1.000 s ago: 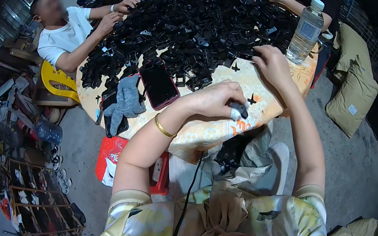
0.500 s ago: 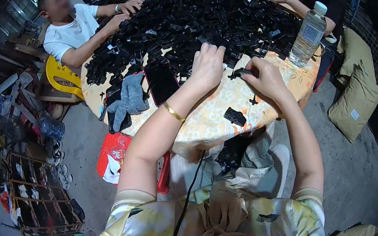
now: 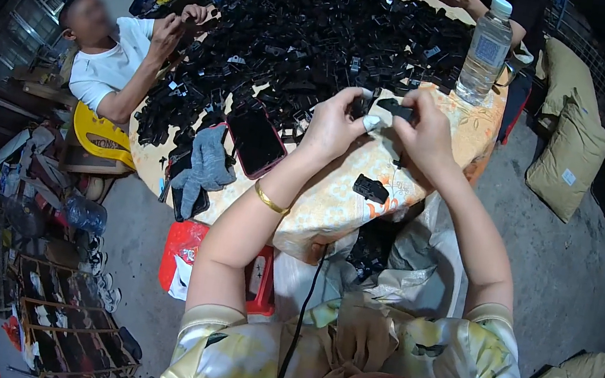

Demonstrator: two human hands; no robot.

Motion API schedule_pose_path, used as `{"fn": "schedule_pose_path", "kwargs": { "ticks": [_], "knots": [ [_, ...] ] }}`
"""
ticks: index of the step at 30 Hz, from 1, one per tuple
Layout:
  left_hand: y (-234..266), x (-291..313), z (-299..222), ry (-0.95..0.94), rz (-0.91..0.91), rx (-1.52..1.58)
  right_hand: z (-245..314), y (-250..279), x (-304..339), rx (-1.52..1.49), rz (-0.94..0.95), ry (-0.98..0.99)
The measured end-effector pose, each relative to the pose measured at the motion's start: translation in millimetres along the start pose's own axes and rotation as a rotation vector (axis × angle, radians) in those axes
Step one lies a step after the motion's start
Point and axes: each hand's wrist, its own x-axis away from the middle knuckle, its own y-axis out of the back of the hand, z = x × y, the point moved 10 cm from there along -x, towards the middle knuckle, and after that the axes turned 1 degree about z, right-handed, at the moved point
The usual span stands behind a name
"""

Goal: Assembling small white plastic components into black plastic housings at a production table.

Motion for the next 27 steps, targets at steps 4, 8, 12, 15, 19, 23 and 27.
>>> {"fn": "schedule_pose_path", "kwargs": {
  "ticks": [4,8,12,15,19,23,27],
  "knots": [
    [-27.0,8.1,20.3,0.302,0.213,0.693,31.9,-16.2,3.4,0.07,0.091,0.162],
    [-26.3,7.5,15.7,0.332,0.29,1.036,47.6,-20.8,8.7,-0.057,0.146,0.308],
    [-20.6,5.7,14.6,0.287,0.289,1.061,41.7,-14.2,10.6,-0.074,0.11,0.308],
    [-18.7,7.8,13.7,0.261,0.282,0.94,34.4,-7.9,3.4,-0.12,0.05,0.255],
    [-12.0,6.0,7.5,0.146,0.208,0.822,5.3,-13.8,6.4,-0.55,0.03,-0.14],
    [-1.5,3.9,5.3,0.068,0.145,0.731,15.5,-10.6,3.4,-0.539,0.101,-0.125],
    [4.5,4.8,-0.4,0.039,0.153,0.525,45.0,0.7,3.7,-0.119,0.104,0.131]
  ]
}}
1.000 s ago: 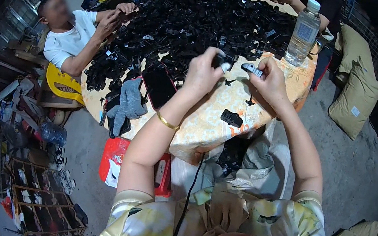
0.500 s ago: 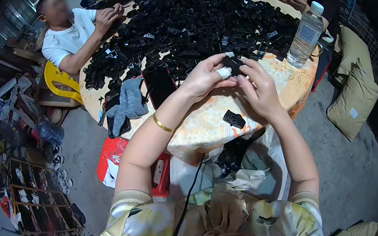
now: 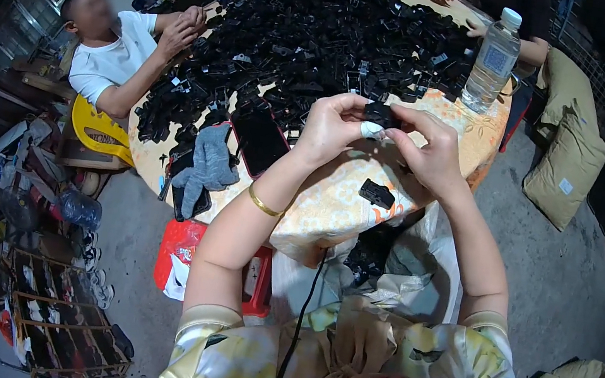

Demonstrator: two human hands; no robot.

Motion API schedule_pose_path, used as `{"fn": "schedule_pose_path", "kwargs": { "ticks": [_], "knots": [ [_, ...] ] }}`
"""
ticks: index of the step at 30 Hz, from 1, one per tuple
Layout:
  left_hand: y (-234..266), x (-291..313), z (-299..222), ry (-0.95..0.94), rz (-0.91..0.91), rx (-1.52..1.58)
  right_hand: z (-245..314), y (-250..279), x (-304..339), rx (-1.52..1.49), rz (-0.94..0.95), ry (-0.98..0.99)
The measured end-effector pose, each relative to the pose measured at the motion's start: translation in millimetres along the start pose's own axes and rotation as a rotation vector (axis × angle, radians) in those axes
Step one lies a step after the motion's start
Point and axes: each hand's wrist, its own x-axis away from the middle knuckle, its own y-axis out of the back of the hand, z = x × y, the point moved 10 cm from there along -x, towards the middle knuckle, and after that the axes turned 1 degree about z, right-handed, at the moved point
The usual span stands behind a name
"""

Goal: Assembling small white plastic components into black plastic housings at a production table.

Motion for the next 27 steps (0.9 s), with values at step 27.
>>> {"fn": "schedule_pose_path", "kwargs": {
  "ticks": [27],
  "knots": [
    [48.2,-1.6,-10.4,-0.037,-0.136,-0.972,18.8,-18.0,91.0,0.156,0.933,0.078]
  ]
}}
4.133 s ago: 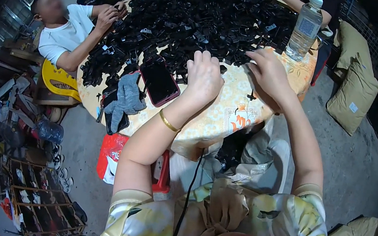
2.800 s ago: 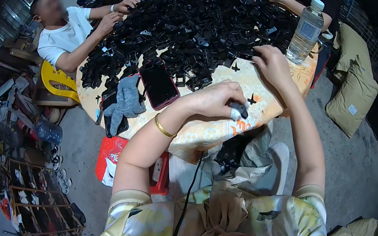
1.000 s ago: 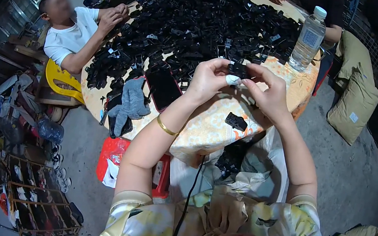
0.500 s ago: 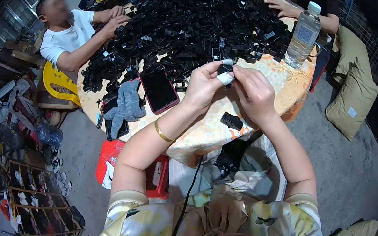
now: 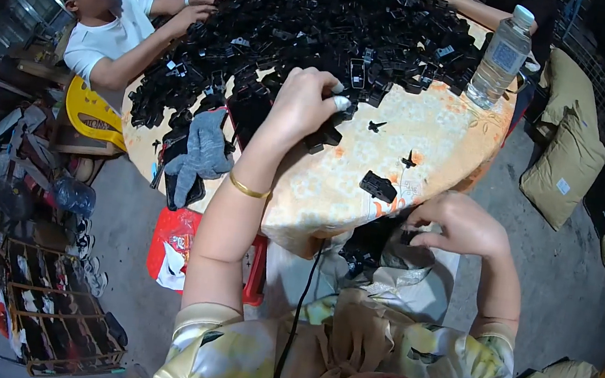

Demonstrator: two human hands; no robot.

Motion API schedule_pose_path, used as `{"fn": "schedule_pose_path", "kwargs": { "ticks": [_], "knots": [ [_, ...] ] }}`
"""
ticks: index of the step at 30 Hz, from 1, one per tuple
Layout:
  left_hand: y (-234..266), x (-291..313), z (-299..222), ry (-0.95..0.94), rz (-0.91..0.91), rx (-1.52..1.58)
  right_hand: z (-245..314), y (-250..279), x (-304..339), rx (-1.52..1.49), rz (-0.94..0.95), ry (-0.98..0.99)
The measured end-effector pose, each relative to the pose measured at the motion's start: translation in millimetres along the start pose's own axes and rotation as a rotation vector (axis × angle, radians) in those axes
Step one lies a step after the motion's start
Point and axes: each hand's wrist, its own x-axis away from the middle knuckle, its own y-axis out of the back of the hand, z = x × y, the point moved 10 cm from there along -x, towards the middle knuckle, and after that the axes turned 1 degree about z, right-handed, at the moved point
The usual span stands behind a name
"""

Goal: Assembling small white plastic components into black plastic housings at a production table.

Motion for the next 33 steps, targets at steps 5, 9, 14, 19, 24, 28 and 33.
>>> {"fn": "schedule_pose_path", "kwargs": {
  "ticks": [5,9,14,19,24,28,33],
  "knots": [
    [-15.9,10.0,-23.5,-0.024,-0.082,-0.342,-50.9,47.1,-15.7,-0.35,-0.366,-0.261],
    [-38.8,4.4,-24.9,-0.105,-0.107,-0.339,-107.6,88.1,-29.4,0.041,-0.831,-0.323],
    [-33.4,7.9,-31.3,-0.147,-0.12,-0.175,-137.2,89.4,-68.9,0.351,-0.806,-0.402],
    [-3.3,6.3,-25.3,-0.142,-0.284,0.084,-141.6,83.6,-75.4,0.287,-0.697,-0.434],
    [-14.8,1.2,-6.4,0.019,-0.196,0.667,-107.1,82.7,-58.4,-0.197,-0.662,-0.321],
    [-29.0,1.9,-23.5,0.008,-0.027,0.698,-59.8,78.4,-62.6,-0.222,-0.594,-0.075],
    [-64.1,5.2,-28.4,0.171,0.271,1.294,-54.5,85.3,-63.3,-0.199,-0.613,0.009]
  ]
}}
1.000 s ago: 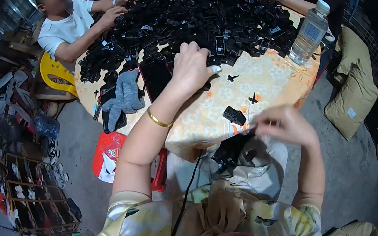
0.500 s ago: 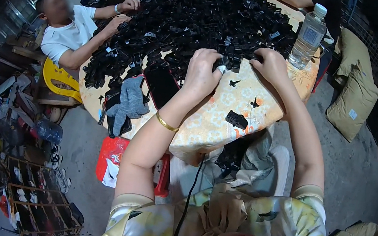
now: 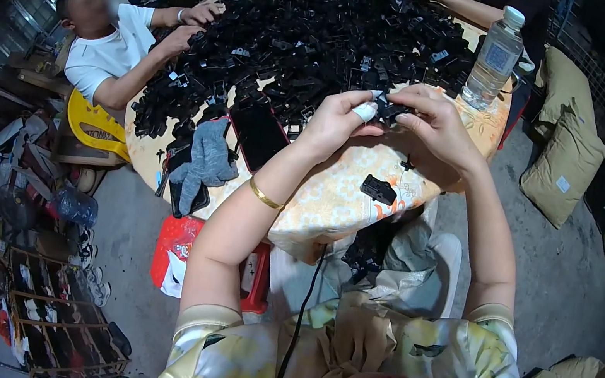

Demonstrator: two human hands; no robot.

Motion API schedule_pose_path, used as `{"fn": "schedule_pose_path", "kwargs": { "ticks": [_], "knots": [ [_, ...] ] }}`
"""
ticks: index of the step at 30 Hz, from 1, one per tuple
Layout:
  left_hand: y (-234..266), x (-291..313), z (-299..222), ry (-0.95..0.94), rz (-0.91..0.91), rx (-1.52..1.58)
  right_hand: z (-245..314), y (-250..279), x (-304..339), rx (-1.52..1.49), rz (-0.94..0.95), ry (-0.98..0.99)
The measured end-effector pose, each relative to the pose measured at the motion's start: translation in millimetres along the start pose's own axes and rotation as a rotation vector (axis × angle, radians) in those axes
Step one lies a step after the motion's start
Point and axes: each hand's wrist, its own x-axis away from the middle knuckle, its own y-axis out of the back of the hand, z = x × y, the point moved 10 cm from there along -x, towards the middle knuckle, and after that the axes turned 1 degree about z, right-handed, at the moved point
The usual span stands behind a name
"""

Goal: Assembling small white plastic components into black plastic housings at a production table.

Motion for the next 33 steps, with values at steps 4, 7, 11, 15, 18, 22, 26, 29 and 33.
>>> {"fn": "schedule_pose_path", "kwargs": {
  "ticks": [4,7,11,15,18,22,26,29,33],
  "knots": [
    [-5.8,5.5,6.7,0.096,-0.002,0.238,-5.0,-1.8,2.2,-0.073,-0.048,-0.052],
    [-2.4,4.8,6.5,0.098,0.024,0.293,0.5,-3.3,1.3,-0.102,-0.136,-0.038],
    [-14.8,8.9,-0.9,0.066,0.093,0.277,6.3,-6.9,5.6,-0.186,-0.25,0.024],
    [-7.9,5.4,-4.3,0.021,0.07,0.219,15.4,-4.3,10.0,-0.059,-0.35,0.037],
    [4.3,9.4,-9.0,-0.012,-0.053,0.12,3.1,-13.2,10.6,-0.403,-0.416,-0.115],
    [7.8,9.2,-14.3,-0.079,-0.115,0.024,-3.4,-12.7,17.7,-0.551,-0.451,-0.183],
    [6.6,9.3,-18.7,-0.12,-0.083,-0.03,2.2,-11.0,19.5,-0.373,-0.441,-0.152],
    [4.5,11.6,-24.3,-0.153,-0.1,-0.044,16.1,-7.3,20.2,-0.173,-0.424,-0.104],
    [-0.6,12.7,-16.4,-0.095,-0.067,0.116,34.3,-3.1,19.4,0.124,-0.466,0.001]
  ]
}}
